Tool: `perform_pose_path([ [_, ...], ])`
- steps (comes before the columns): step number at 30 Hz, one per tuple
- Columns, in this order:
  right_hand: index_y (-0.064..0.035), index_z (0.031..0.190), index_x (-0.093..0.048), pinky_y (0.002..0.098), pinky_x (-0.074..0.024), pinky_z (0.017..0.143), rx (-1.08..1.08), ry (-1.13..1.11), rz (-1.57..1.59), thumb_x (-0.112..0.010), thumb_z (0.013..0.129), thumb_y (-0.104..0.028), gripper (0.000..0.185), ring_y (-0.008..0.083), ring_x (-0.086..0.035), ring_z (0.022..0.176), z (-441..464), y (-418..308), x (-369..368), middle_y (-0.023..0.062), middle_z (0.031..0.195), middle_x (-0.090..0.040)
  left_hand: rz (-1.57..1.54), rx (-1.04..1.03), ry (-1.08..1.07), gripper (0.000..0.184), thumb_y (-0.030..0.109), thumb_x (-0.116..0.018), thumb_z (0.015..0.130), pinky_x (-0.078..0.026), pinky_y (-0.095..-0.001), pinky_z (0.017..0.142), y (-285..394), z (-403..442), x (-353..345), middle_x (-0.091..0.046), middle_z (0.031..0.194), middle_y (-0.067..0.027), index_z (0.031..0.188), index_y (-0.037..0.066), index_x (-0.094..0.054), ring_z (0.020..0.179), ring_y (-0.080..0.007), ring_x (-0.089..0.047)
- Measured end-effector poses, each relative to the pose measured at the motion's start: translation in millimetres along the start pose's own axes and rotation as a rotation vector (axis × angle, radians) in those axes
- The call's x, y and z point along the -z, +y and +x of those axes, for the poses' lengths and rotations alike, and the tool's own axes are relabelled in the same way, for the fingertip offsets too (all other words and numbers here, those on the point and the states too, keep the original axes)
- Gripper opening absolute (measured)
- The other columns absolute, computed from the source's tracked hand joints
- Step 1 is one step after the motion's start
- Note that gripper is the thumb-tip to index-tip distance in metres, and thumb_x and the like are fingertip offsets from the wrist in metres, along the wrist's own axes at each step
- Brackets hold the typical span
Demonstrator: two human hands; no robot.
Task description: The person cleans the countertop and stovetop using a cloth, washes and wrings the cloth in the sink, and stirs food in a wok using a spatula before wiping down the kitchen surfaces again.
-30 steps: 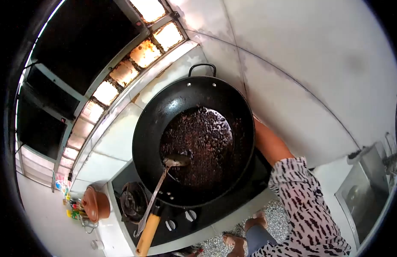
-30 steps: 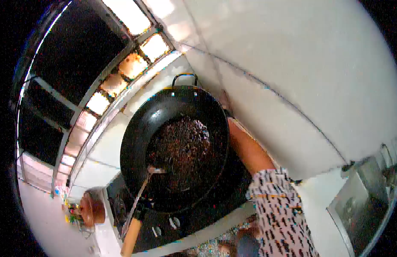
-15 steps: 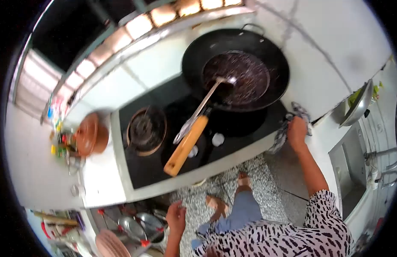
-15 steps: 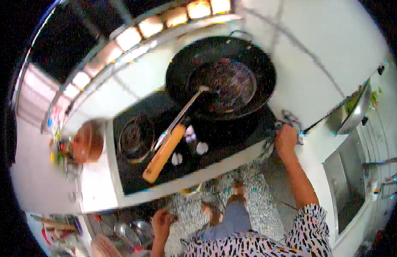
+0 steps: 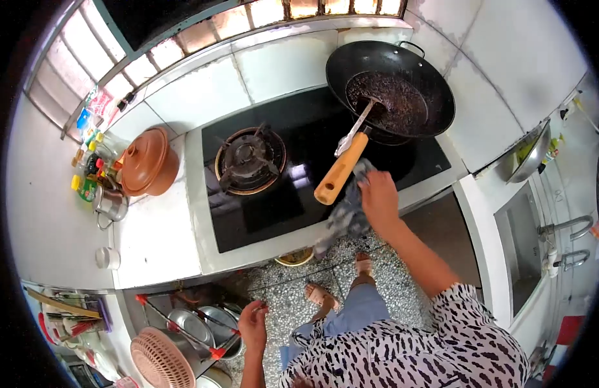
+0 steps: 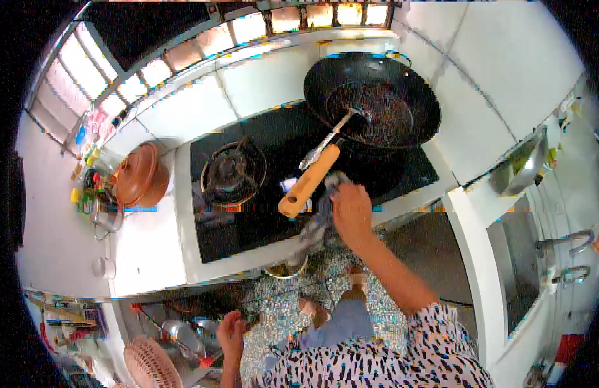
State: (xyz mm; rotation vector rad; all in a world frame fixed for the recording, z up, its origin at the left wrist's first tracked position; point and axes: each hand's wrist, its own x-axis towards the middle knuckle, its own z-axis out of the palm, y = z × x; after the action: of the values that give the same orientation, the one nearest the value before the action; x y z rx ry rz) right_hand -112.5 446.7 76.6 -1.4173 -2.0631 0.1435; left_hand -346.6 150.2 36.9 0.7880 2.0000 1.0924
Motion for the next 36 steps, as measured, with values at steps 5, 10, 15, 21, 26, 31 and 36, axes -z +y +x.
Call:
perform_pose_path([
  [5, -0.0094, 0.084, -0.053, 0.0371, -0.0378, 0.072, 0.09, -0.117, -0.45, -0.055, 0.07, -0.025, 0.021, 0.0263, -0.051, 0.082, 40, 12, -70, 0.0099, 0.084, -0.055, 0.05, 0.011, -0.003, 0.018, 0.004, -0.055, 0.077, -0.044, -0.0232, 0.067, -9, -4, 5, -0.058, 0.082, -0.0067, 0.094, -0.003, -0.055, 0.074, -0.0116, -0.055],
  [10, -0.0122, 0.086, -0.054, 0.0377, -0.0404, 0.074, 0.292, -0.043, -0.311, -0.059, 0.066, -0.03, 0.027, 0.0239, -0.054, 0.084, 35, 14, -73, 0.0035, 0.081, -0.057, -0.06, -0.027, 0.029, 0.02, 0.004, -0.054, 0.078, -0.044, -0.0236, 0.069, -33, -8, 18, -0.059, 0.083, -0.0076, 0.096, -0.003, -0.054, 0.075, -0.0122, -0.056],
  [15, -0.0109, 0.081, -0.055, 0.0392, -0.0443, 0.064, 0.144, -0.404, -0.2, -0.06, 0.063, -0.025, 0.023, 0.0264, -0.057, 0.077, 30, 14, -71, 0.0059, 0.079, -0.058, -0.164, 0.027, 0.049, 0.02, 0.003, -0.051, 0.078, -0.044, -0.0241, 0.069, -35, -7, 21, -0.059, 0.086, -0.0087, 0.097, -0.004, -0.054, 0.076, -0.0135, -0.057],
  [21, -0.0028, 0.088, -0.054, 0.0396, -0.0447, 0.067, 0.261, -1.092, -0.365, -0.055, 0.067, -0.017, 0.025, 0.0302, -0.057, 0.076, -20, -17, -24, 0.0144, 0.08, -0.058, -0.085, -0.021, -0.005, 0.021, 0.004, -0.05, 0.079, -0.045, -0.0246, 0.068, -24, 2, 20, -0.058, 0.085, -0.0088, 0.098, -0.005, -0.053, 0.075, -0.0144, -0.058],
  [26, -0.0017, 0.104, -0.05, 0.0372, -0.0439, 0.066, 0.017, -1.182, 0.419, -0.058, 0.071, -0.026, 0.041, 0.0297, -0.054, 0.078, -8, -47, 10, 0.0162, 0.089, -0.054, -0.184, -0.029, 0.006, 0.02, 0.003, -0.051, 0.078, -0.045, -0.0241, 0.067, -50, 9, 16, -0.059, 0.084, -0.0089, 0.097, -0.004, -0.054, 0.074, -0.0142, -0.058],
  [31, -0.0009, 0.107, -0.045, 0.042, -0.0375, 0.077, 0.212, -0.174, 0.171, -0.055, 0.072, -0.018, 0.04, 0.0328, -0.048, 0.089, 8, -39, -98, 0.0163, 0.093, -0.052, -0.163, -0.035, -0.005, 0.02, 0.002, -0.051, 0.078, -0.045, -0.0249, 0.068, -35, 7, 14, -0.06, 0.084, -0.0075, 0.097, -0.003, -0.055, 0.075, -0.0146, -0.058],
  [36, -0.0051, 0.095, -0.05, 0.0421, -0.0359, 0.073, 0.099, -0.134, -0.198, -0.054, 0.069, -0.014, 0.027, 0.0294, -0.045, 0.088, 18, -94, -138, 0.0126, 0.089, -0.049, -0.073, -0.023, 0.009, 0.019, 0.002, -0.049, 0.079, -0.045, -0.0243, 0.068, -41, 0, 16, -0.059, 0.084, -0.0076, 0.096, -0.002, -0.055, 0.076, -0.0145, -0.059],
])
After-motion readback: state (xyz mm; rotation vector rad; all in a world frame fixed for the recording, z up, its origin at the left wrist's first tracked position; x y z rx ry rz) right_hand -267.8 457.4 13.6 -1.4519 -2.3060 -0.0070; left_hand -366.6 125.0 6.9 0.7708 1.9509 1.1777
